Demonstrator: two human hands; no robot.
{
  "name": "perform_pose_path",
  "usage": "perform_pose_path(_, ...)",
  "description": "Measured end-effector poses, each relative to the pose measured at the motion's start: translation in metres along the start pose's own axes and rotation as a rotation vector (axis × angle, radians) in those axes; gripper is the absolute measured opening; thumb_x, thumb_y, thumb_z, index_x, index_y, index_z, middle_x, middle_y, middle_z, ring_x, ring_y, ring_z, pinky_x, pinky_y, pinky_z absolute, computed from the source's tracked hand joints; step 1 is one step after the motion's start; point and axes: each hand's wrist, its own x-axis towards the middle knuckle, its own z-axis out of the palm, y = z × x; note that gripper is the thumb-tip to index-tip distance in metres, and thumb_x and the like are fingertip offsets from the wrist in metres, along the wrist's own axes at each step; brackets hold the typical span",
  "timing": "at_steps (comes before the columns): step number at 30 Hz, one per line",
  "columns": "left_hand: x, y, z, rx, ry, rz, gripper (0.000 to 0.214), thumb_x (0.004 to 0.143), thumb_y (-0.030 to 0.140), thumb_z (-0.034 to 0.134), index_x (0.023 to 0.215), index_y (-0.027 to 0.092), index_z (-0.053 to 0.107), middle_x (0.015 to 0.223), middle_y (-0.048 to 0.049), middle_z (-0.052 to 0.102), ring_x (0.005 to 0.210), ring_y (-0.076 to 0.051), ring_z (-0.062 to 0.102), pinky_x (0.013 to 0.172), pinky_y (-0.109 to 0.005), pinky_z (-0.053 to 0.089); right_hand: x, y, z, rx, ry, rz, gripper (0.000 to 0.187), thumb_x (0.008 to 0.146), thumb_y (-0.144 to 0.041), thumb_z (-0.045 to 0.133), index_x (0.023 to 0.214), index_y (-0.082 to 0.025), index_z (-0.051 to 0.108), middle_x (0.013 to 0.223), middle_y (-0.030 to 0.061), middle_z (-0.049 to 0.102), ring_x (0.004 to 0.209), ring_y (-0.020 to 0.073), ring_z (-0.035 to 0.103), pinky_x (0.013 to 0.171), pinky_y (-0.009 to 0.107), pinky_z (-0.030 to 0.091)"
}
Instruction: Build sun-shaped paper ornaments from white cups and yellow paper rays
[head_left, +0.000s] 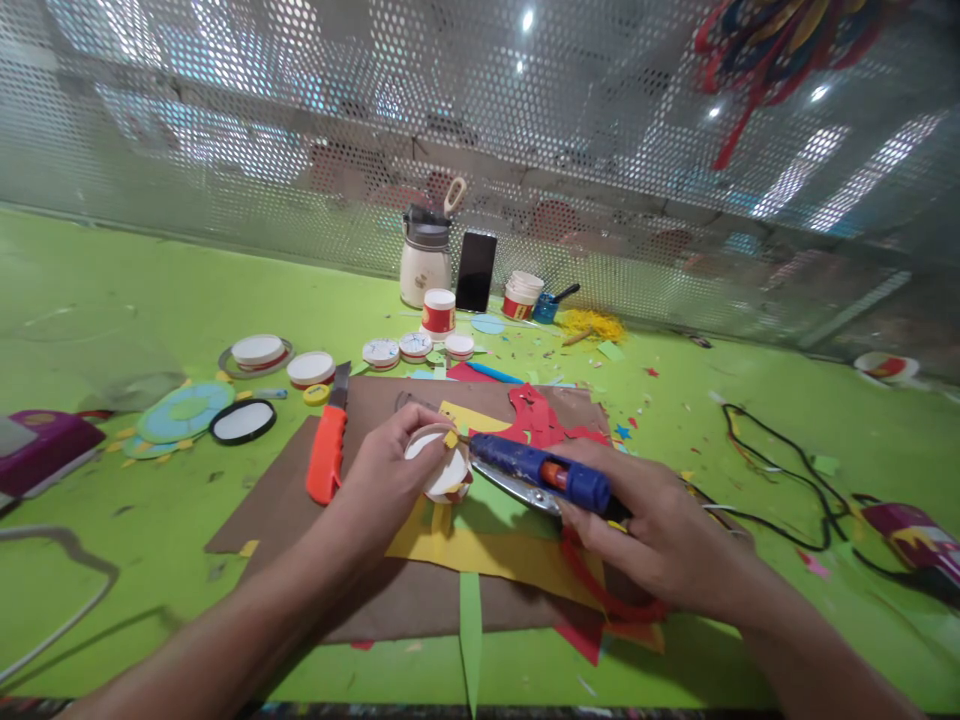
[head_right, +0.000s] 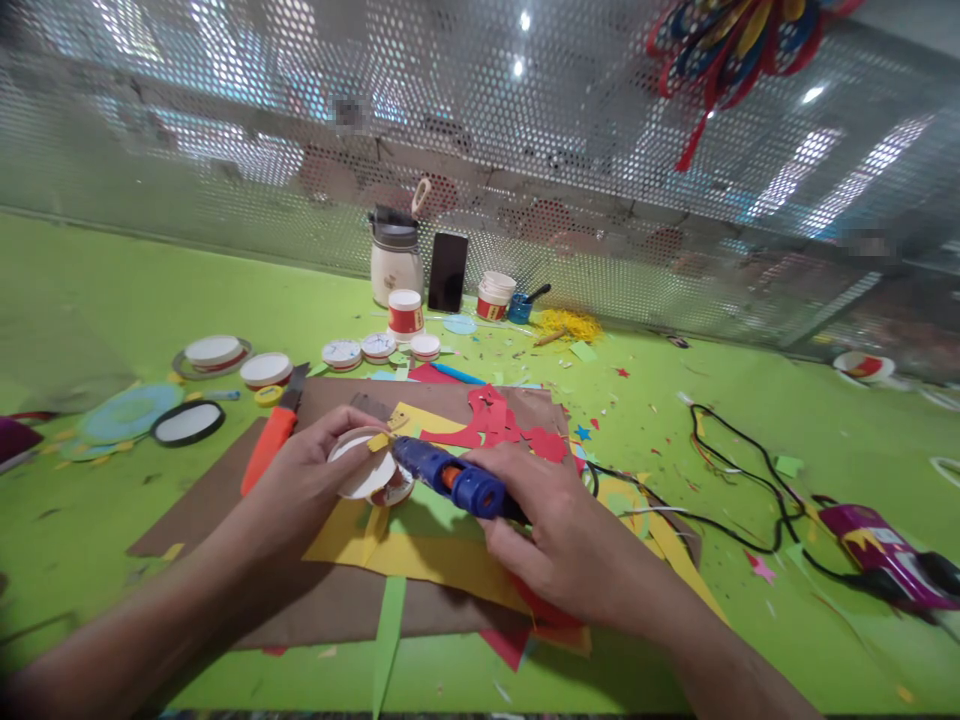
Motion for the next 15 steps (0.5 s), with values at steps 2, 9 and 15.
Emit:
perform_pose_path(2, -0.0004, 0.0004, 0.0004, -0.006, 0.010, 0.002, 0.007, 0.083, 0.020, 0.058, 0.084, 0.019, 0.051, 0.064, 0.0020, 0.069, 0.053, -0.011, 0.063, 0.048, -0.018, 0.047, -0.0003, -0.0008, -0.0017, 0.002, -0.009, 0.004, 0.041, 0.083, -0.010, 0.055, 0.119, -0.029, 0.052, 0.116, 0.0000, 0.067, 0.100, 0.0157, 0.064, 0.082, 0.022, 0.050)
perform_pose_path(9, 0.0008, -0.0011, -0.0020, -0.036, -0.001, -0.012, 0.010, 0.082, 0.023, 0.061, 0.084, 0.020, 0.051, 0.065, 0.0024, 0.068, 0.055, -0.011, 0.062, 0.049, -0.018, 0.046, -0.0018, -0.0012, -0.0043, 0.016, -0.009, 0.027, 0.042, 0.082, -0.009, 0.057, 0.119, -0.028, 0.052, 0.114, -0.0008, 0.067, 0.098, 0.0153, 0.064, 0.084, 0.024, 0.050)
perform_pose_path(15, -0.0014, 0.0018, 0.0005, -0.084, -0.008, -0.015, 0.011, 0.080, 0.026, 0.061, 0.081, 0.021, 0.051, 0.065, 0.0007, 0.067, 0.056, -0.014, 0.062, 0.049, -0.022, 0.046, -0.0015, 0.0000, -0.0068, 0.030, 0.041, -0.010, 0.043, 0.080, -0.009, 0.059, 0.118, -0.029, 0.055, 0.108, -0.0015, 0.069, 0.092, 0.0148, 0.065, 0.083, 0.024, 0.051)
